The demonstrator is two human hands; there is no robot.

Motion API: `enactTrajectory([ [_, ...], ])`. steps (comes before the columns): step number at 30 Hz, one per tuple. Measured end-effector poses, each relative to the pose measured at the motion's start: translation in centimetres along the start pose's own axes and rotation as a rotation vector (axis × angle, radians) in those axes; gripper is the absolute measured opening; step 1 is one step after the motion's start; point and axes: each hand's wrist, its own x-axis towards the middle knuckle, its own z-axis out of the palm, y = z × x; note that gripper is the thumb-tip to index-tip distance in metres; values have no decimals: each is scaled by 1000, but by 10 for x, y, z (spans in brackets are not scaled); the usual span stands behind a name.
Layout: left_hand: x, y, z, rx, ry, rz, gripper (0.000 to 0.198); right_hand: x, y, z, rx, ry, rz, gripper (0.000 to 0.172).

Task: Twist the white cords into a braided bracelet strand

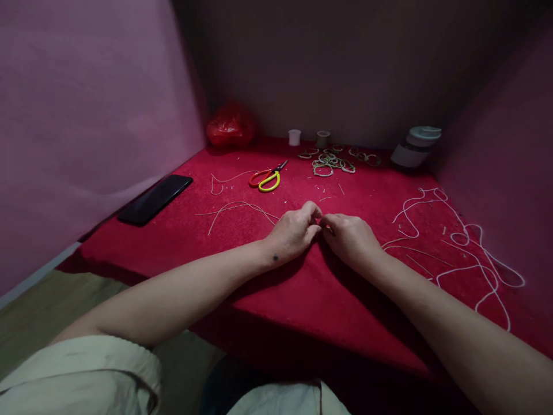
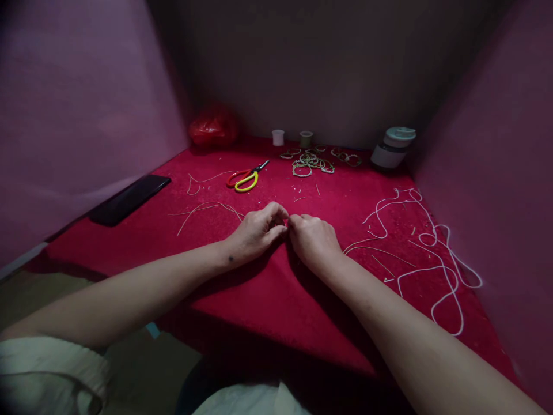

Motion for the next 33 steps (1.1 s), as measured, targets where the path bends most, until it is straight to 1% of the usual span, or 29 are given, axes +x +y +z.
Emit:
enactTrajectory([
  [5,0,0,0,-20,3,-11,16,2,1,-1,98,-10,40,21],
  [11,2,-1,-4,-69,31,-64,10,7,7,-8,430,-89,73,18],
  [15,2,-1,-6,14,-25,-57,9,9,9,-10,599,-141,143,17],
  [18,2,-2,-6,60,-46,-9,11,9,8,-11,645,-152,163,16],
  [22,2,-3,-3,73,-46,34,13,8,7,-12,648,-145,157,14],
  [24,2,-3,-2,105,-47,27,14,8,6,-13,660,-150,165,13],
  [28,2,-2,-1,188,-55,-1,16,8,5,-15,742,-214,223,13],
  [33,2,0,-2,221,-65,-26,18,6,0,-20,851,-286,313,19],
])
